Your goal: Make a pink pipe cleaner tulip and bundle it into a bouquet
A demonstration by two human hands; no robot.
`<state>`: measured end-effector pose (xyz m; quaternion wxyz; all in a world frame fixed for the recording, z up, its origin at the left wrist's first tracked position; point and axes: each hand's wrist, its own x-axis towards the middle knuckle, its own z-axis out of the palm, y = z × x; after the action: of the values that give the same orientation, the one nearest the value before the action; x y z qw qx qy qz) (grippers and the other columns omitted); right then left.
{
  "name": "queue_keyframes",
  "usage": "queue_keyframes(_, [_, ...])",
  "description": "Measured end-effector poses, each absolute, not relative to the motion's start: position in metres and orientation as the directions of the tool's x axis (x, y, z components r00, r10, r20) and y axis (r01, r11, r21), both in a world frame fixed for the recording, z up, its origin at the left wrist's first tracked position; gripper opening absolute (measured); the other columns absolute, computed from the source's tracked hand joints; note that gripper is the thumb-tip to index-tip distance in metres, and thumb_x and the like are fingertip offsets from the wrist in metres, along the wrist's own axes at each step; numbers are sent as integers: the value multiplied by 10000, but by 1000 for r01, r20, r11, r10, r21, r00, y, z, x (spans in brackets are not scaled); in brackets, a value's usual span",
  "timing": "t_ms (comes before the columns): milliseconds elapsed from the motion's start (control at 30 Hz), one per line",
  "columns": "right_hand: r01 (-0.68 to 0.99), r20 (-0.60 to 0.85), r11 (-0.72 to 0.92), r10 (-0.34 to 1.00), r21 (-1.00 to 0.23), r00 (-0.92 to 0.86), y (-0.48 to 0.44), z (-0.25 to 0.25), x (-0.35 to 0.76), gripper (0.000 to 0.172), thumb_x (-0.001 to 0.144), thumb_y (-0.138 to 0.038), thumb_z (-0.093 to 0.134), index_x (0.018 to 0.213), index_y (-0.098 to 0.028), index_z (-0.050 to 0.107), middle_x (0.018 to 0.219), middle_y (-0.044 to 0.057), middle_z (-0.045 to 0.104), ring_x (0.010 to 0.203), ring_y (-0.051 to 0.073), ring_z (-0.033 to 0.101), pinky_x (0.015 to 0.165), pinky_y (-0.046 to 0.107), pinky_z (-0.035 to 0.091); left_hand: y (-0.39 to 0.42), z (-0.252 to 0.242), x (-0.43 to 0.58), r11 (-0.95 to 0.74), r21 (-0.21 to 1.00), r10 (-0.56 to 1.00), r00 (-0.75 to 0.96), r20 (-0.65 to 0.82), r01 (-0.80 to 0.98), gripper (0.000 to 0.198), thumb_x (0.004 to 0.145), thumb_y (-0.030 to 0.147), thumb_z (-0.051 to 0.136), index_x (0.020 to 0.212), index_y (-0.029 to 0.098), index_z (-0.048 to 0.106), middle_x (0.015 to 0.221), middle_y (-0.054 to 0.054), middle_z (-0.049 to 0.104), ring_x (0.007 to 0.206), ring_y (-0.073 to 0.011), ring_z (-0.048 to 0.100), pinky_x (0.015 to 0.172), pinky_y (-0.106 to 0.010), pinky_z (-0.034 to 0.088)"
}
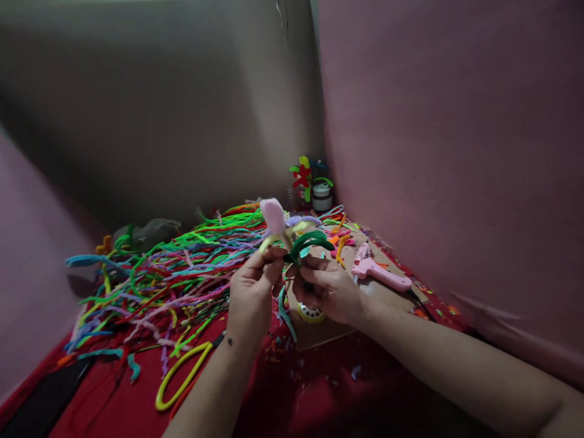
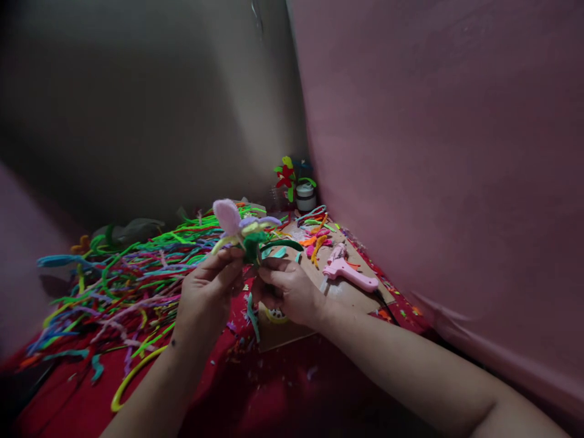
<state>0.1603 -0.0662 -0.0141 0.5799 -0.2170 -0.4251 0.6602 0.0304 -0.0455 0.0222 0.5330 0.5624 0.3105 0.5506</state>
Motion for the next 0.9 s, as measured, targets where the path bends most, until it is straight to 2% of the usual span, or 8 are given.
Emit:
queue_keyframes(100, [-601, 208, 12, 944, -799, -258, -68, -9, 163, 269, 743, -413, 595, 820, -162, 536, 521, -25, 562, 349, 50, 312, 372, 221, 144, -44, 20, 29, -411, 912, 907, 98, 410, -14, 191, 715, 270, 647, 892, 198, 650, 792, 4, 578, 613, -95, 473, 581, -219, 382])
queue_keyframes(233, [-571, 202, 17, 944, -821, -262, -68, -8, 164, 281, 709, -394, 651, 825, -154, 566, 535, -37, 545, 365, 38, 307, 379, 221, 136, -45, 21, 25, -655, 674, 717, 1, 697, 343, 106, 734, 234, 621, 825, 226, 675, 948, -29, 600, 936, -188, 526, 832, -294, 398])
queue_keyframes(300, [-534, 183, 24, 952, -845, -246, -67, -10, 164, 279, 710, -384, 669, 830, -147, 581, 544, -35, 543, 372, 35, 306, 377, 221, 131, -46, 22, 24, -671, 605, 668, -4, 744, 429, 105, 748, 240, 614, 830, 236, 680, 927, -26, 618, 957, -198, 515, 890, -322, 371])
queue_keyframes(367, [-504, 181, 41, 956, -863, -232, -67, -12, 162, 270, 744, -391, 644, 827, -141, 588, 552, -29, 547, 375, 32, 300, 375, 220, 124, -46, 24, 23, -618, 683, 742, 0, 671, 390, 141, 765, 270, 602, 876, 228, 677, 885, -23, 635, 899, -189, 533, 864, -324, 390])
queue_keyframes(500, [-482, 206, 76, 953, -873, -222, -67, -13, 161, 246, 788, -383, 598, 809, -139, 582, 571, -21, 559, 383, 28, 311, 378, 204, 137, -43, 29, 23, -377, 925, 926, 14, 376, 55, 202, 720, 306, 646, 865, 167, 659, 807, -16, 652, 775, -157, 577, 753, -280, 440])
queue_keyframes(733, [-521, 215, 89, 959, -849, -187, -64, -15, 163, 303, 805, -430, 556, 674, -158, 528, 562, -19, 557, 351, 45, 359, 341, 208, 191, -23, 32, 13, -90, 936, 995, 15, 101, -341, 276, 553, 217, 759, 790, 139, 642, 673, 20, 615, 577, -77, 540, 564, -191, 410])
queue_keyframes(833, [-544, 236, 100, 954, -833, -186, -63, -16, 162, 297, 807, -427, 558, 679, -166, 498, 524, -37, 525, 341, 37, 322, 339, 200, 172, -21, 28, 14, -32, 950, 987, 137, 78, -311, 298, 538, 209, 771, 801, 135, 652, 730, -7, 651, 635, -102, 581, 617, -221, 441])
queue_keyframes(900, [-555, 256, 103, 945, -826, -205, -63, -16, 162, 281, 809, -428, 555, 705, -180, 476, 493, -51, 509, 329, 37, 297, 333, 194, 162, -25, 27, 17, -95, 970, 976, 171, 135, -224, 303, 578, 236, 752, 852, 135, 671, 809, -36, 679, 737, -141, 609, 694, -254, 457])
